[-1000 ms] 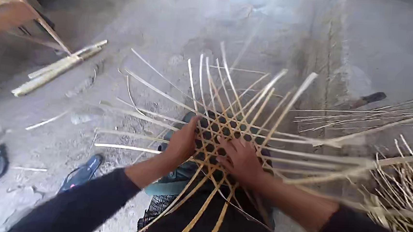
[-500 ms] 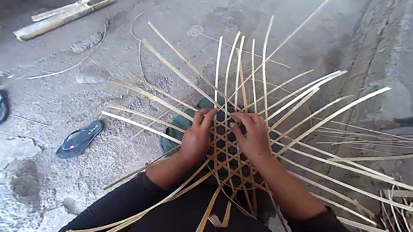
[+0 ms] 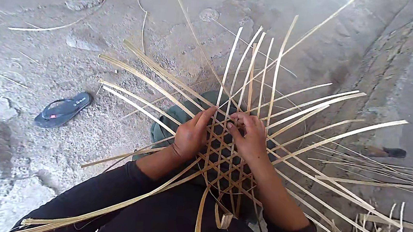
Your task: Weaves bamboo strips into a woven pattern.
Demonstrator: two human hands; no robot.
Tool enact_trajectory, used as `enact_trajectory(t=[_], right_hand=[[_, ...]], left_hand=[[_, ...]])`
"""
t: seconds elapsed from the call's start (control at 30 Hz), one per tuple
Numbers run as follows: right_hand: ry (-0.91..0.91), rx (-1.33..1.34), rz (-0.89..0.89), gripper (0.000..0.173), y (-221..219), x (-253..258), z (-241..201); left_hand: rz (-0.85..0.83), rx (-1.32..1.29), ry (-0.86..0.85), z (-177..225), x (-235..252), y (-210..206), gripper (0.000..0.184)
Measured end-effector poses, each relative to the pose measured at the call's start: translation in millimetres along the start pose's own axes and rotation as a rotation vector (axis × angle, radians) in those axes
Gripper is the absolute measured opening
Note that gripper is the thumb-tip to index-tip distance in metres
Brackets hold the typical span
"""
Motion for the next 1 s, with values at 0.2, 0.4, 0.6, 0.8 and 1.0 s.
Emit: enact_trajectory(t=[0.2, 0.4, 0.6, 0.8, 1.0], right_hand=[[-0.01, -0.158, 0.131, 0.036, -10, 9, -19], [-0.041, -0.145, 0.128, 0.035, -13, 7, -19], [0.196, -0.088, 0.254, 0.031, -12, -10, -30], [0.169, -0.043, 0.251, 0.034, -34, -9, -35], [0.111, -0.042, 0.26, 0.031, -37, -5, -35]], left_hand=[[-0.011, 0.012, -0.016, -1, -1, 0, 0.047], [-0.008, -0.026, -0.029, -1, -1, 2, 0.049], [-0.003, -0.023, -0.033, -1, 0, 4, 0.048], [-0.028, -0.009, -0.024, 1, 4, 2, 0.044], [-0.073, 0.012, -0.019, 1, 6, 1, 0.045]])
Point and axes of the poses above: each hand's wrist, its own x-axis towards the middle knuckle, its own y-axis out of the back of the hand, z = x × y, the point moved 4 cm from there along x, towards the middle knuckle
